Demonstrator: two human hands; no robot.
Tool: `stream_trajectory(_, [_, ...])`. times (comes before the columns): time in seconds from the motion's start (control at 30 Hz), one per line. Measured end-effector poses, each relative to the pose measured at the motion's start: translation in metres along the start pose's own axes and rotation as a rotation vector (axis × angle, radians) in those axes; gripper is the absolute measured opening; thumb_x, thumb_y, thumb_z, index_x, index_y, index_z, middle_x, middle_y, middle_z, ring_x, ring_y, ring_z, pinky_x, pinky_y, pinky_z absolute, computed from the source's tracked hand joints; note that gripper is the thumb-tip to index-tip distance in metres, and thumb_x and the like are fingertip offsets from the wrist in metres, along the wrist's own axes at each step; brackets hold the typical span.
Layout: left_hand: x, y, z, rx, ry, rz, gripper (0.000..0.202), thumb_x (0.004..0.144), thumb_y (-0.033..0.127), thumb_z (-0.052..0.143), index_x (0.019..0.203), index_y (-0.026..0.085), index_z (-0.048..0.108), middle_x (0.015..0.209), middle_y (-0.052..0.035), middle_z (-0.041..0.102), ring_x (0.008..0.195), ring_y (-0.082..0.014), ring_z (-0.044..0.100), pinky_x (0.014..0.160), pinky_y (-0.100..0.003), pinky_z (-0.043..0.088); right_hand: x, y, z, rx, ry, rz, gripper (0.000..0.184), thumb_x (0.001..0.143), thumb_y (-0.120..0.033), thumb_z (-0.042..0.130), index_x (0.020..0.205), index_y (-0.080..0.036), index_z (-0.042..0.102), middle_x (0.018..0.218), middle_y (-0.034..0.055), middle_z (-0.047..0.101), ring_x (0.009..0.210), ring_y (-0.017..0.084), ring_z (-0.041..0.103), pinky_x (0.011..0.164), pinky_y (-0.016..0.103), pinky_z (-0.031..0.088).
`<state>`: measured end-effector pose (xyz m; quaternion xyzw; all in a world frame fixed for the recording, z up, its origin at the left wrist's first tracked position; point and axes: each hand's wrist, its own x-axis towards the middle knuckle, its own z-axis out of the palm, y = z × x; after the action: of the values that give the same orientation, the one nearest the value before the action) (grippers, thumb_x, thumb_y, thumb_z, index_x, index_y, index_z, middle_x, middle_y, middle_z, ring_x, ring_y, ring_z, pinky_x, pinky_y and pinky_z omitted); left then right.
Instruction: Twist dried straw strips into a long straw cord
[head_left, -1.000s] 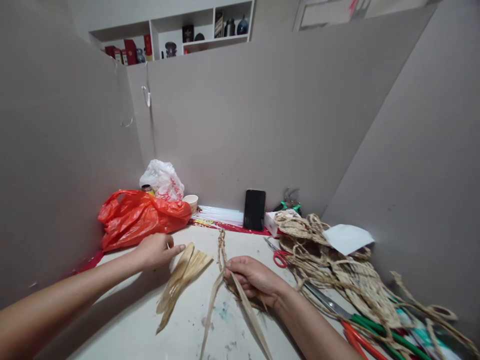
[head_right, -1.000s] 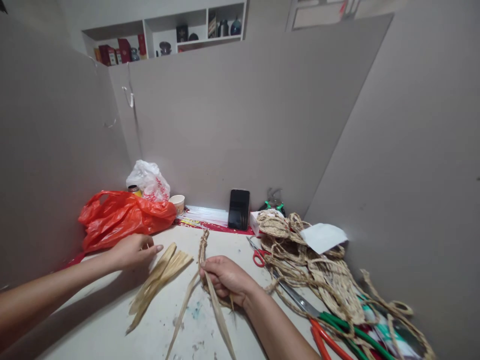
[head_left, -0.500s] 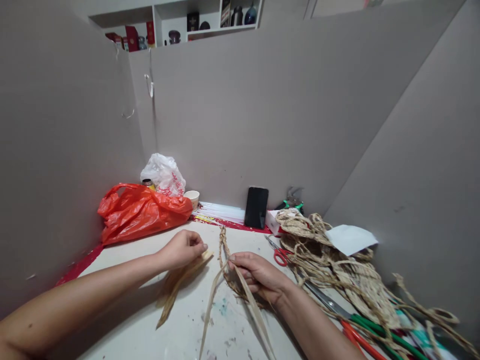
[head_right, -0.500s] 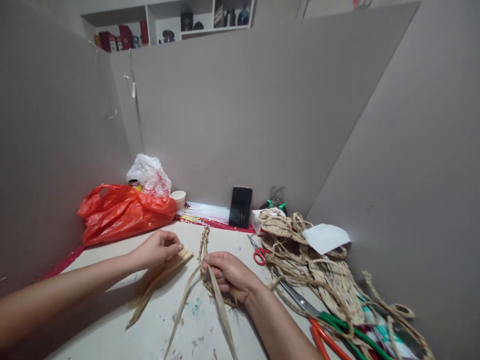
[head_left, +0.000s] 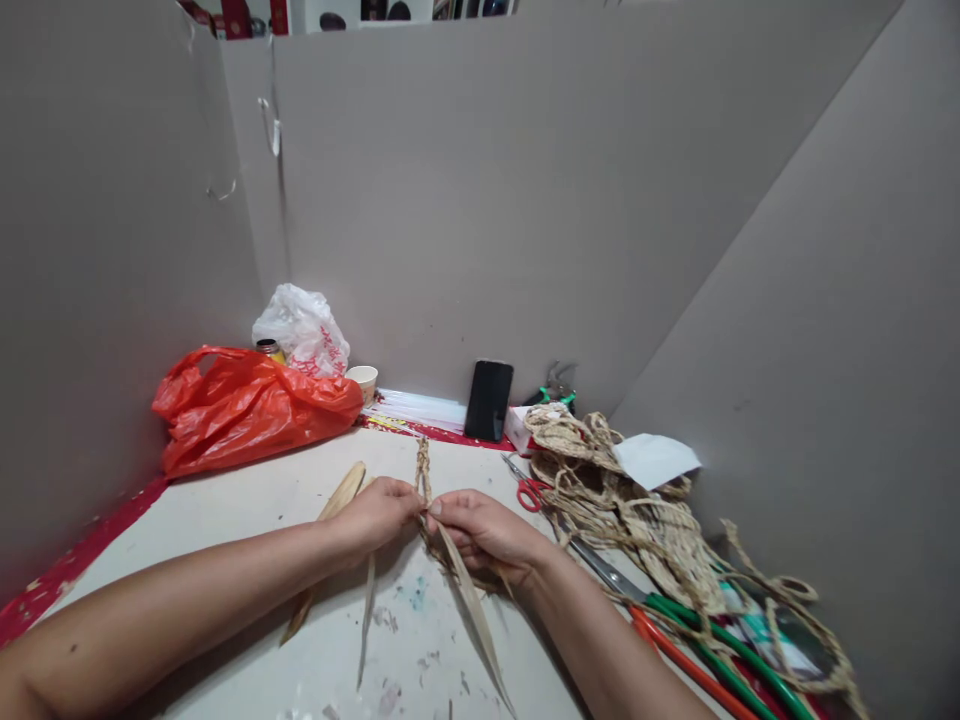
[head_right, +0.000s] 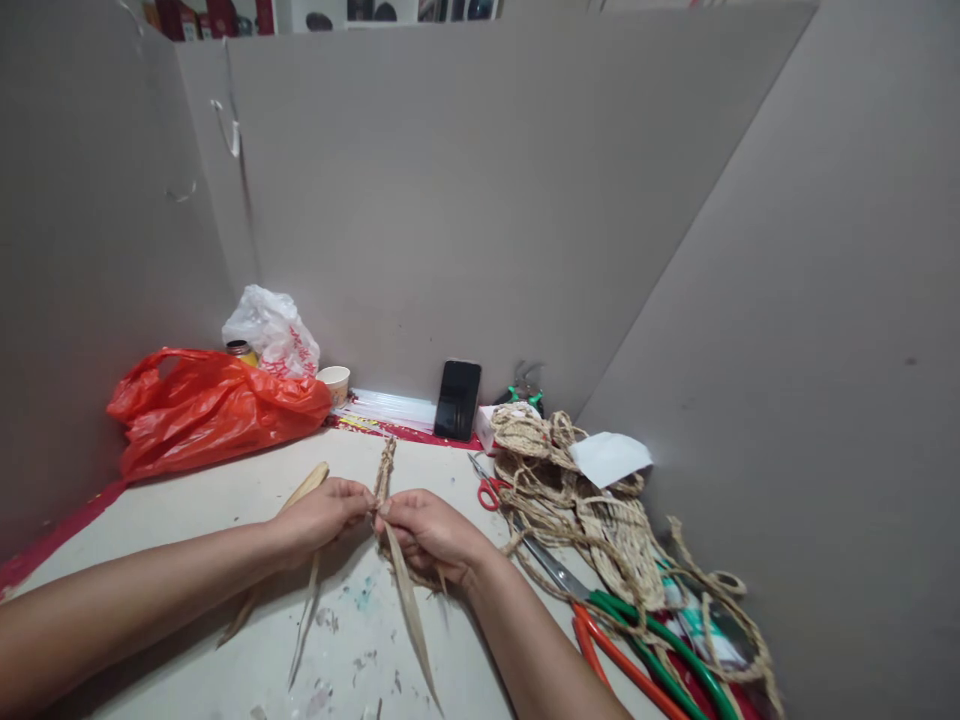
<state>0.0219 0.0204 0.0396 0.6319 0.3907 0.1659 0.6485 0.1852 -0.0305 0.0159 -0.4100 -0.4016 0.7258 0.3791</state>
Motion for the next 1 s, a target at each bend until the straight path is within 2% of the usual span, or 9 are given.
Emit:
stream_trajectory(0.1, [-0.001, -0.011, 0.000, -0.005, 0.030, 0.039, 0.022, 0.076, 0.031, 0.053, 0.062, 0.015, 0.060, 0.041, 0.0087, 0.036, 0.037, -0.0044, 0.021, 0.045, -0.022, 0.016, 0.000, 0.002, 0.004, -0.146, 0.069, 0.010, 0.026, 0.077, -0.039, 0.060, 0.071, -0.013, 0.058, 0.042, -0.0111, 0.030, 0.033, 0.002, 0.015, 0.032, 0.017, 0.008])
stream_trajectory(0.23, [-0.002, -0.020, 0.003, -0.079, 0.037, 0.009, 0.026, 0.077, 0.035, 0.053, 0.062, 0.016, 0.062, 0.038, 0.0093, 0.033, 0.034, -0.0038, 0.017, 0.043, -0.023, 0.012, 0.001, 0.002, 0.008, -0.286, 0.160, 0.013, 0.027, 0.076, -0.040, 0.059, 0.071, -0.014, 0.059, 0.042, -0.0104, 0.033, 0.032, 0.003, 0.018, 0.032, 0.018, 0.010])
stream_trajectory(0.37, [0.000, -0.021, 0.003, -0.122, 0.064, -0.026, 0.021, 0.075, 0.031, 0.056, 0.060, 0.016, 0.061, 0.037, 0.0087, 0.034, 0.032, -0.0037, 0.019, 0.038, -0.022, 0.011, -0.002, -0.002, 0.011, -0.385, 0.169, 0.014, 0.024, 0.077, -0.036, 0.056, 0.072, -0.013, 0.061, 0.044, -0.0094, 0.034, 0.033, 0.003, 0.019, 0.033, 0.019, 0.010])
stream_trajectory(0.5, [0.001, -0.018, 0.004, -0.184, 0.121, -0.088, 0.014, 0.072, 0.026, 0.057, 0.061, 0.016, 0.057, 0.035, 0.0097, 0.031, 0.030, -0.0044, 0.019, 0.034, -0.021, 0.011, -0.009, -0.011, 0.011, -0.603, 0.204, -0.001, 0.025, 0.078, -0.032, 0.054, 0.065, -0.012, 0.060, 0.048, -0.0068, 0.036, 0.038, 0.003, 0.023, 0.037, 0.019, 0.015])
stream_trajectory(0.67, [0.002, -0.015, 0.013, -0.313, 0.098, -0.110, 0.015, 0.072, 0.024, 0.056, 0.060, 0.017, 0.049, 0.035, 0.0108, 0.028, 0.030, -0.0042, 0.017, 0.033, -0.020, 0.011, -0.024, -0.026, 0.000, -0.865, 0.237, -0.021, 0.023, 0.079, -0.030, 0.051, 0.071, -0.013, 0.065, 0.050, -0.0045, 0.041, 0.044, 0.008, 0.032, 0.042, 0.020, 0.024])
stream_trajectory(0.73, [0.003, -0.020, 0.020, -0.353, 0.114, -0.118, 0.013, 0.072, 0.023, 0.055, 0.062, 0.018, 0.048, 0.037, 0.0109, 0.029, 0.031, -0.0042, 0.017, 0.033, -0.020, 0.011, -0.032, -0.031, -0.006, -0.955, 0.333, -0.066, 0.021, 0.079, -0.029, 0.051, 0.075, -0.014, 0.066, 0.054, -0.0017, 0.050, 0.049, 0.010, 0.040, 0.047, 0.022, 0.031])
stream_trajectory(0.8, [0.005, -0.026, 0.028, -0.377, 0.136, -0.120, 0.012, 0.072, 0.022, 0.055, 0.064, 0.018, 0.048, 0.039, 0.0105, 0.031, 0.031, -0.0039, 0.017, 0.033, -0.021, 0.011, -0.036, -0.035, -0.009, -1.011, 0.489, -0.160, 0.023, 0.078, -0.031, 0.053, 0.088, -0.015, 0.067, 0.066, 0.0022, 0.059, 0.056, 0.014, 0.050, 0.054, 0.025, 0.038])
stream_trajectory(0.9, [0.009, -0.037, 0.035, -0.390, 0.149, -0.109, 0.012, 0.071, 0.020, 0.055, 0.062, 0.018, 0.047, 0.041, 0.0096, 0.032, 0.031, -0.0038, 0.018, 0.034, -0.022, 0.009, -0.029, -0.041, 0.000, -1.003, 0.655, -0.315, 0.030, 0.079, -0.035, 0.052, 0.099, -0.016, 0.064, 0.084, 0.0071, 0.065, 0.069, 0.019, 0.059, 0.065, 0.030, 0.043])
stream_trajectory(1.0, [0.013, -0.042, 0.038, -0.401, 0.158, -0.099, 0.012, 0.073, 0.018, 0.051, 0.063, 0.018, 0.046, 0.041, 0.0090, 0.032, 0.031, -0.0045, 0.019, 0.035, -0.022, 0.009, 0.002, -0.045, 0.025, -1.156, 0.605, -0.270, 0.026, 0.083, -0.034, 0.045, 0.087, -0.017, 0.064, 0.082, 0.0073, 0.066, 0.073, 0.020, 0.060, 0.067, 0.029, 0.043])
